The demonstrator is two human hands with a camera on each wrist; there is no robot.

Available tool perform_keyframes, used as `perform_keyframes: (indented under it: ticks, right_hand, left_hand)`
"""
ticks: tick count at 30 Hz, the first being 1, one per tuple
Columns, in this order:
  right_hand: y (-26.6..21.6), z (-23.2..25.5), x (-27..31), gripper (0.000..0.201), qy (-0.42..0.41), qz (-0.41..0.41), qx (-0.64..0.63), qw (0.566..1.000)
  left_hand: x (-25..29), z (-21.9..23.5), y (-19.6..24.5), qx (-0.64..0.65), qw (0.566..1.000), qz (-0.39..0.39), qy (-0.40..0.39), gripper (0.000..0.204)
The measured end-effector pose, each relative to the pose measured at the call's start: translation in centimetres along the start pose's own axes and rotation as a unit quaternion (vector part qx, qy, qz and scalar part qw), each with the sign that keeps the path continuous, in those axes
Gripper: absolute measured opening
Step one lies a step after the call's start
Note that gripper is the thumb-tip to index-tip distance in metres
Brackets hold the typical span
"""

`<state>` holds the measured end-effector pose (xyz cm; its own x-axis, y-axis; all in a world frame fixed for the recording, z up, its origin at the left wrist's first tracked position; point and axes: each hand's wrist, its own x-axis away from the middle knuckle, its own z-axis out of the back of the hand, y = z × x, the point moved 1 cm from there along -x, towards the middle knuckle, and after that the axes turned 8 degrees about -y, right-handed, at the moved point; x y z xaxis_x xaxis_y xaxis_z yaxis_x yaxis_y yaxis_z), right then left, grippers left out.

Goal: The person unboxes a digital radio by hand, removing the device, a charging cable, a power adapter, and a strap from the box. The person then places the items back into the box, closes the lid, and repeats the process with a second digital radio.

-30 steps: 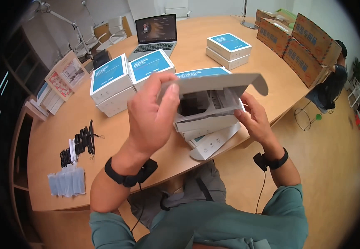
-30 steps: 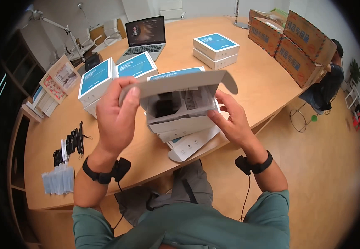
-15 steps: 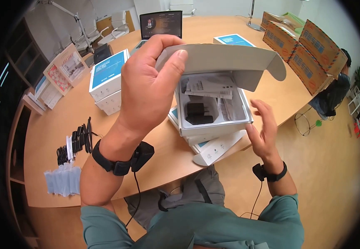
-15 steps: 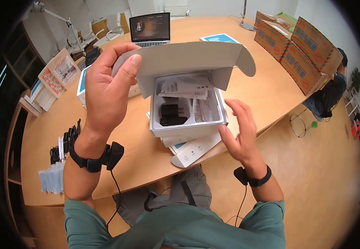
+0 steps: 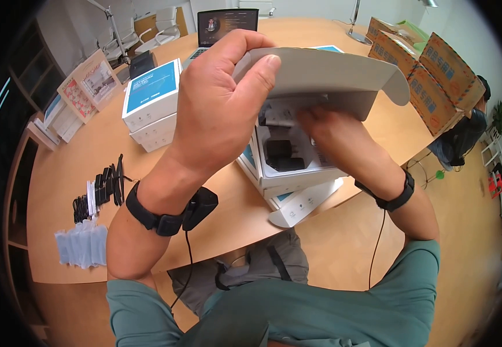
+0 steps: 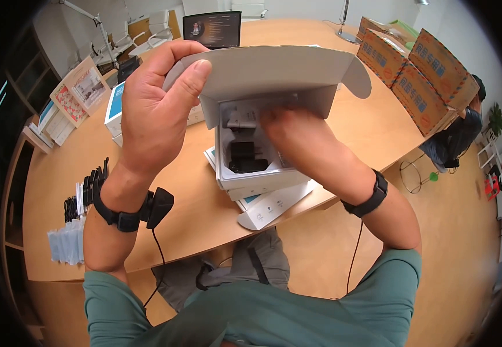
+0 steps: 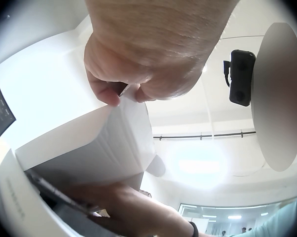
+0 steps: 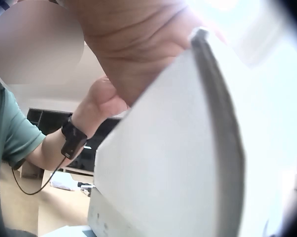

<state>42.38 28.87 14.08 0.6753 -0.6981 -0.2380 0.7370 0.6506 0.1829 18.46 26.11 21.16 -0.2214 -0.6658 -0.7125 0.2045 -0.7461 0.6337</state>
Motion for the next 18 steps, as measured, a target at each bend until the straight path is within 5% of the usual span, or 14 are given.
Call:
perform_keyframes:
  ticks: [4,7,18]
  right_hand:
    - [-0.4,1.1,-0.6,0.029,0.038,-0.090,0.013,0.995]
    - [0.1,1.2,-0.7,0.027,0.147,-0.036,0.025,0.988]
    - [-0.4,1.4,0.7,0.036,0.094,-0.027,-0.093,0.991]
  left_hand:
    - [0.1,0.5,0.1,0.006,1.000,0.019,-0.004,0.019]
    - [0.1,0.6,-0.3,-0.002,1.000,0.009,-0.020,0.023]
    - [0.8,-0.4,-0.3,-0.027,0.999,-0.028,-0.004,0.019]
